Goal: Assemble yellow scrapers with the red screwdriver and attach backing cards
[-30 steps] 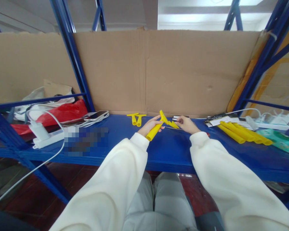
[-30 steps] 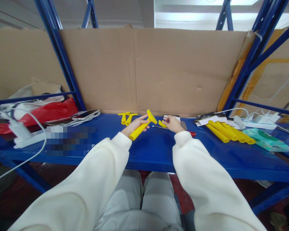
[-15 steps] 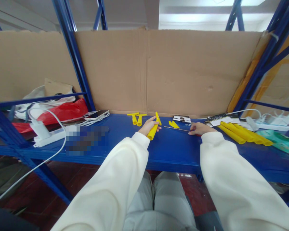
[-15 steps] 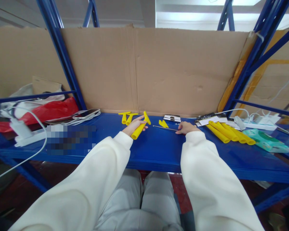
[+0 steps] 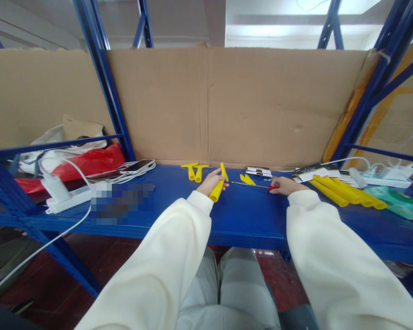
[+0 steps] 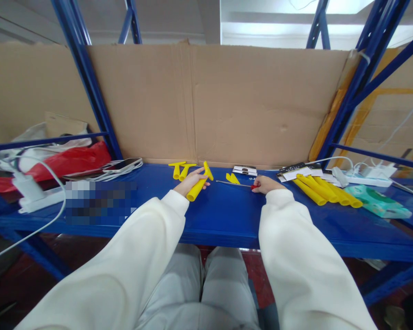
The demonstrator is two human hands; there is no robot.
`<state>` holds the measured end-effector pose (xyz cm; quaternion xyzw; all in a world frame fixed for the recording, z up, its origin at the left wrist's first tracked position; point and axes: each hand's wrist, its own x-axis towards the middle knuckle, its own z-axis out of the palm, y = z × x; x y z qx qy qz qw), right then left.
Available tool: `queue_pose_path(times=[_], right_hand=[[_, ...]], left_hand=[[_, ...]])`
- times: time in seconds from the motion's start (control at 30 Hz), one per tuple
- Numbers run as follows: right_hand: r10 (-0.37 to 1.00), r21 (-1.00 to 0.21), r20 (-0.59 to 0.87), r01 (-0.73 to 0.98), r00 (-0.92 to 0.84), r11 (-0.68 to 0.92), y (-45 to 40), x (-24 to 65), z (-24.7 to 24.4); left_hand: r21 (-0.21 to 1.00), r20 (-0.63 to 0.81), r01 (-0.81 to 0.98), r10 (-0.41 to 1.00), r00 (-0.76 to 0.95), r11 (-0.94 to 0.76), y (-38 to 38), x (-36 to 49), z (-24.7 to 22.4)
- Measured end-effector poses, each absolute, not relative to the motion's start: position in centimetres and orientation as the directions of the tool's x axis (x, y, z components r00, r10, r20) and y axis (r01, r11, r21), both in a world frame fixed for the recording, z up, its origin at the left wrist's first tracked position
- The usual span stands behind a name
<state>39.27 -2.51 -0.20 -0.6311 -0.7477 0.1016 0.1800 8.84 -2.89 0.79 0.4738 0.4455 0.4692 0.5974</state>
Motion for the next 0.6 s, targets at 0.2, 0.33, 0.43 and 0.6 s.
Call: queue_pose_path(times=[0.2, 0.33, 0.43, 0.6], right_hand=[[0.951, -0.451, 0.267, 0.851, -0.157, 0.268, -2.3, 38.7, -0.2], [0.933, -0.476, 0.323, 0.824, -0.162, 0.308, -2.3, 38.4, 0.0], [0.929, -0.485, 0.334, 0.816, -0.161, 0.316, -2.5, 38.3, 0.1], [0.915, -0.464, 0.359, 0.815, -0.185, 0.347, -2.5, 38.4, 0.2]], left_hand=[[0.984, -0.101, -0.134, 0.985, 0.143, 0.12, -3.2, 8.9, 1.0], [0.985, -0.099, -0.125, 0.982, 0.161, 0.12, -3.5, 9.0, 1.3], [0.986, -0.105, -0.111, 0.979, 0.176, 0.125, -3.8, 9.0, 1.4], [0.989, -0.1, -0.088, 0.977, 0.189, 0.118, -4.1, 9.0, 1.6]])
